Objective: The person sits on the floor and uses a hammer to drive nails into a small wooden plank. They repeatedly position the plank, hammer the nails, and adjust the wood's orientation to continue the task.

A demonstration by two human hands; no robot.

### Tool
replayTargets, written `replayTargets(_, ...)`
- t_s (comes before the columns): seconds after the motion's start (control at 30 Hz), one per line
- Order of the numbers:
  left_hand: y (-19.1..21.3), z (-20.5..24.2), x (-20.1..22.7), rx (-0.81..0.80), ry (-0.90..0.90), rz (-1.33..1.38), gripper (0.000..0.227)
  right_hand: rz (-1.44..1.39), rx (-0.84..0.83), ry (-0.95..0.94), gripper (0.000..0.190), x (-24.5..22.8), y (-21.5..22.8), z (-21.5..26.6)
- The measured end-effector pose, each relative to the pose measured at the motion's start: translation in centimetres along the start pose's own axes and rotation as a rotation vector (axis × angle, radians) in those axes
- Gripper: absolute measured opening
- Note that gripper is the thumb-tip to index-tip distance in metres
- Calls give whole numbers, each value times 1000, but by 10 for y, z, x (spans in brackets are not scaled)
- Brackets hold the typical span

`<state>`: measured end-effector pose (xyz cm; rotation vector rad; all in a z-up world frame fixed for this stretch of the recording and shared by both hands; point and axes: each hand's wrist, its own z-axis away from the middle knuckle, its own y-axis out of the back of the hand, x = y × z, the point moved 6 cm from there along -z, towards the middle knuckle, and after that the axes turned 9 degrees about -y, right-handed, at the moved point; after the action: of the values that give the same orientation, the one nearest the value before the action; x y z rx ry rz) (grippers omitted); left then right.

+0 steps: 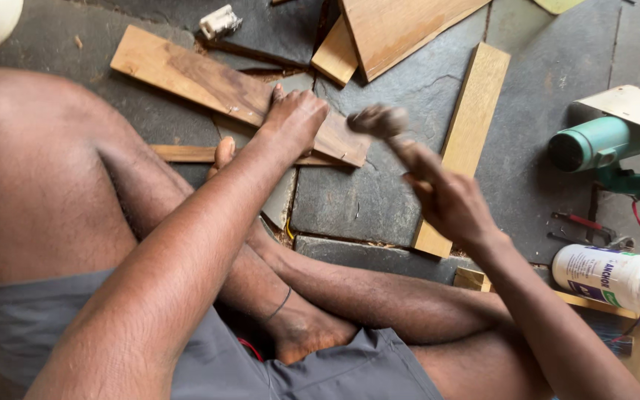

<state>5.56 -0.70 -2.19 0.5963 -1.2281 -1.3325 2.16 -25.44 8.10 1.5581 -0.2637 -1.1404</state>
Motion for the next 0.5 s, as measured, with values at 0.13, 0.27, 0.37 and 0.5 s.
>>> replayTargets(0.13, -10, -7, -6, -17, 9, 0, 26, -33, 167, 139, 44, 6, 10, 10)
replayTargets(0.27, -9, -5, -3, 22, -11, -11, 26, 63, -98, 120, 48, 9, -11, 4)
replayTargets(0.37, -2, -4, -1, -47, 15, -30, 22, 65, -101, 15, 46, 14, -2, -7)
replayTargets(0.5, 3, 2, 1, -33, 10, -7, 21, -39, 86, -19, 43, 13, 22, -5)
